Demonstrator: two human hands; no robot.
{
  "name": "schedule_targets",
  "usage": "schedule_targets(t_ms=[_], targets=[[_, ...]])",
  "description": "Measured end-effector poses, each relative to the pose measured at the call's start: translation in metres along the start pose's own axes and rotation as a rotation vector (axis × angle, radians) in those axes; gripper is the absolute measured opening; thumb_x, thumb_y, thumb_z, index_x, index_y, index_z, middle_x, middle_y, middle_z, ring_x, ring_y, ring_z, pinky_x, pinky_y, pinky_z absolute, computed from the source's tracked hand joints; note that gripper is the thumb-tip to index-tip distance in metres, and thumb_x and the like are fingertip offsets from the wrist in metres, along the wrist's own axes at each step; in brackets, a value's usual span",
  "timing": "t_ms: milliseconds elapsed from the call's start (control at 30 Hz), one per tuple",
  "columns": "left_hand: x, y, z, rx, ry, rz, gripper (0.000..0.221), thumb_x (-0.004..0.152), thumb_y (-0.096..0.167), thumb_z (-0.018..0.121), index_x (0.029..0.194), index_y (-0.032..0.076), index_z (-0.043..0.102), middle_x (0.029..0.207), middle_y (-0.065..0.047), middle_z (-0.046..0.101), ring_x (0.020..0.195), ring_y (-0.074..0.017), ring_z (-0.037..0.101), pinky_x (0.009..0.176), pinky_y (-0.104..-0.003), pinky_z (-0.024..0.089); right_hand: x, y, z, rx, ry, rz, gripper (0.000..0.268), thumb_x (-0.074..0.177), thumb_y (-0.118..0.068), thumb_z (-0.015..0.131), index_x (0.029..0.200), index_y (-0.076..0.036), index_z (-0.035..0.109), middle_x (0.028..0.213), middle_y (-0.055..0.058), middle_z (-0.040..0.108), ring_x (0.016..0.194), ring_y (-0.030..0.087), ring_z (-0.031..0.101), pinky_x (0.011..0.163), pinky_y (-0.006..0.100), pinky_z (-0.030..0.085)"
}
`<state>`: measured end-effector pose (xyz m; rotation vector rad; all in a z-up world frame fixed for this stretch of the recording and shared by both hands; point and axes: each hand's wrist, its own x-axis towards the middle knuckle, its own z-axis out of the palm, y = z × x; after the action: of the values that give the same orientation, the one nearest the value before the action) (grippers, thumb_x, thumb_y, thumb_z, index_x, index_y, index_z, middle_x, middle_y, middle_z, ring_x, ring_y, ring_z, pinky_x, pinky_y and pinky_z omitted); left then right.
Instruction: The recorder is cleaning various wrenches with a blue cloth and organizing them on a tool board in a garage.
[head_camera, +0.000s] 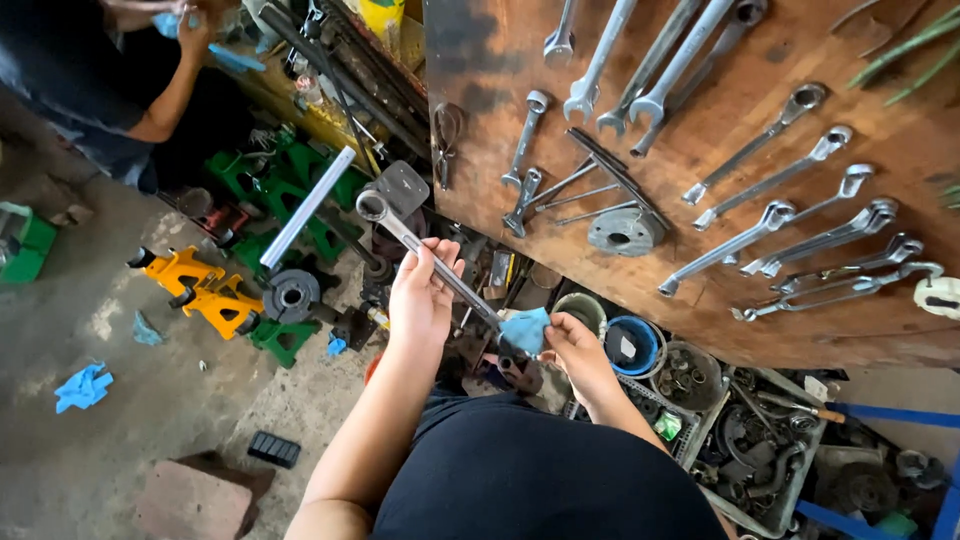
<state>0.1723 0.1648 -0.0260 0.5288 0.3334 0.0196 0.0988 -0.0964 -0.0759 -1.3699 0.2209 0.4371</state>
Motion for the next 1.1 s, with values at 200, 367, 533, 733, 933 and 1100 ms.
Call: schedule_targets(t_ms=[200,367,533,733,933,1100], targets=[[0.037,0.021,-0.008,-0.175,-0.011,-0.122,0.022,0.102,0.024,0.057,0.115,0.008,0.064,0.113,-0.003,0.073,0.122,-0.0258,0.065,0.108,-0.053,0.05,0.035,0.0,0.018,0.138,0.062,-0.021,0.017,0.1,-0.007,0.055,0.114,-0.004,0.064,0.099,0.002,0.068,0.085,0.011,0.062,0.074,0.027,0.047],[0.07,0.015,-0.017,-0.289,-0.089,-0.221,0.018,0.1,0.025,0.062,0.112,0.012,0.066,0.115,-0.001,0.074,0.127,-0.0232,0.063,0.115,-0.055,0.042,0.029,-0.037,0.064,0.378,-0.015,-0.031,0.028,0.096,-0.004,0.057,0.123,-0.001,0.061,0.111,0.01,0.07,0.094,0.017,0.067,0.078,0.03,0.053],[0.086,0.016,-0.013,-0.334,-0.107,-0.279,0.018,0.1,0.025,0.064,0.112,0.012,0.066,0.116,0.0,0.075,0.126,-0.0205,0.063,0.117,-0.055,0.041,0.034,-0.04,0.069,0.741,-0.054,0.065,0.037,0.098,-0.017,0.056,0.129,0.003,0.058,0.117,0.022,0.07,0.09,0.025,0.072,0.076,0.036,0.06],[0.094,0.021,-0.005,-0.395,-0.278,-0.319,0.02,0.1,0.022,0.067,0.117,0.013,0.065,0.111,0.001,0.074,0.121,-0.0187,0.065,0.123,-0.055,0.036,0.051,-0.01,0.043,0.852,-0.361,0.118,0.046,0.099,-0.011,0.064,0.14,0.006,0.05,0.111,0.023,0.068,0.079,0.022,0.069,0.069,0.033,0.059],[0.105,0.033,0.022,-0.334,-0.605,-0.362,0.033,0.098,0.019,0.073,0.128,0.011,0.061,0.095,0.0,0.07,0.102,-0.0183,0.065,0.127,-0.058,0.028,0.079,-0.02,0.034,0.724,-0.541,0.195,0.054,0.09,-0.013,0.077,0.134,0.01,0.058,0.104,0.016,0.073,0.078,0.02,0.072,0.062,0.03,0.057],[0.098,0.071,0.062,-0.099,-0.901,-0.294,0.064,0.108,0.033,0.065,0.159,0.0,0.046,0.114,-0.008,0.067,0.115,-0.0227,0.062,0.13,-0.05,0.031,0.087,-0.052,0.033,0.147,-0.362,-0.014,0.045,0.086,-0.012,0.082,0.124,0.003,0.064,0.107,0.012,0.076,0.092,0.018,0.075,0.083,0.032,0.06]])
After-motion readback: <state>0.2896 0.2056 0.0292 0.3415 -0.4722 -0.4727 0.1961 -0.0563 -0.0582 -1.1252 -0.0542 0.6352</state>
